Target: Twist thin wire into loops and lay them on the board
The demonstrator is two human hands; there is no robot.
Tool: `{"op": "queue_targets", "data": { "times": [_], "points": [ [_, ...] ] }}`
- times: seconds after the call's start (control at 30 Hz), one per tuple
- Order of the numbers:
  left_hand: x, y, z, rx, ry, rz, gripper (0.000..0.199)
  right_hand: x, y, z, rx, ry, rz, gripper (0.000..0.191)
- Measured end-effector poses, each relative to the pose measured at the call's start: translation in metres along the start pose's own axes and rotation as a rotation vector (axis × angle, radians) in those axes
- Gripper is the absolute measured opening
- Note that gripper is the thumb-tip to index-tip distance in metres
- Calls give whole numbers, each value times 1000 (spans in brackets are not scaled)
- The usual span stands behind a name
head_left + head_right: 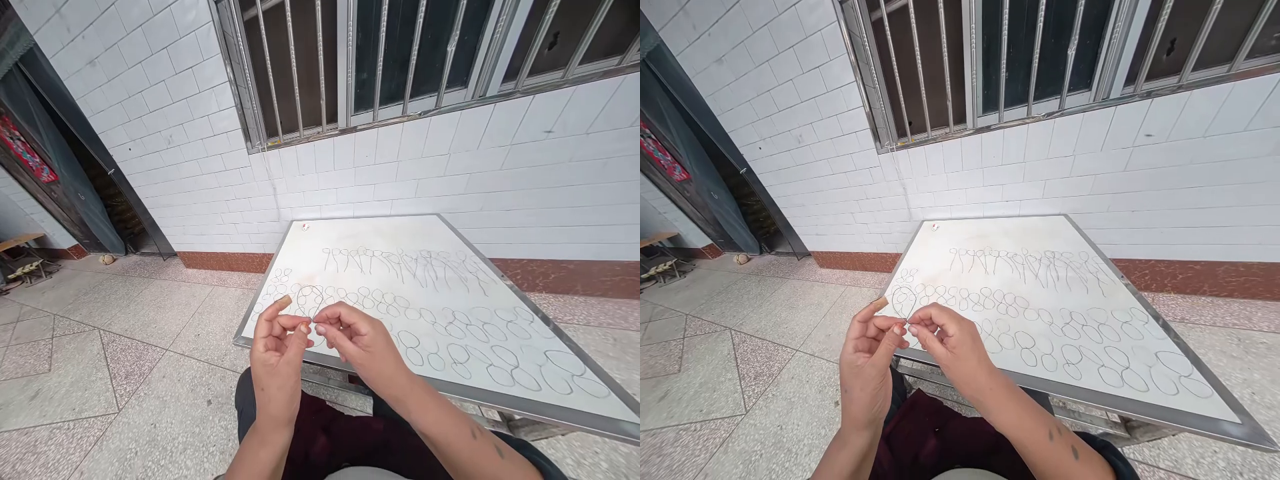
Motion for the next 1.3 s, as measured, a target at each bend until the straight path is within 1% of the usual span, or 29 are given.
{"op": "queue_targets", "data": {
  "times": [0.23, 0.37, 0.43, 0.53, 0.63, 0.73, 0.8, 0.9, 0.97, 1.03, 1.1, 1.17, 1.2, 1.23, 1.3],
  "points": [
    [-7, 2, 6, -77, 62, -62, 44, 8, 5, -5, -3, -32, 105, 10],
    [-9, 2, 8, -66, 43, -84, 48, 7, 5, -7, 9, -8, 66, 9],
    [-10, 2, 9, -61, 33, -90, 47, 7, 5, -8, 13, 11, 51, 9],
    [-11, 2, 10, -64, 44, -75, 45, 10, 7, -6, -6, 7, 75, 9],
    [-14, 0, 9, -48, 91, -65, 45, 16, 11, -1, -36, -59, 142, 11],
    [-20, 0, 8, -22, 163, -92, 44, 24, 17, 7, -49, -106, 190, 18],
    [-24, 0, 6, -2, 216, -112, 45, 30, 21, 12, -52, -142, 215, 18],
    [-26, 0, -1, 50, 270, -103, 47, 42, 29, 18, -19, -303, 257, 15],
    [-25, -1, -8, 85, 282, -82, 47, 50, 33, 21, 22, -435, 272, 17],
    [-25, -1, -12, 101, 281, -74, 47, 56, 35, 23, 48, -503, 267, 18],
    [-27, -1, -15, 110, 280, -80, 49, 60, 37, 24, 43, -470, 243, 15],
    [-29, 0, -17, 121, 283, -84, 50, 60, 37, 22, 40, -303, 166, 9],
    [-30, 0, -17, 124, 279, -84, 51, 57, 36, 19, 61, -162, 85, 7],
    [-31, 1, -16, 124, 270, -82, 51, 51, 37, 15, 99, 7, -27, 9],
    [-34, 3, -14, 113, 233, -80, 50, 33, 41, 11, 186, 359, -303, 21]
  ]
}}
Point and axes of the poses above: each hand's wrist, its own y-axis away from the middle knuckle, its own z-axis out of the palm, x = y × z, the point moved 7 cm from there along -y, towards the middle knuckle, and after that the axes turned 3 degrees about x, right-handed, at the moved point
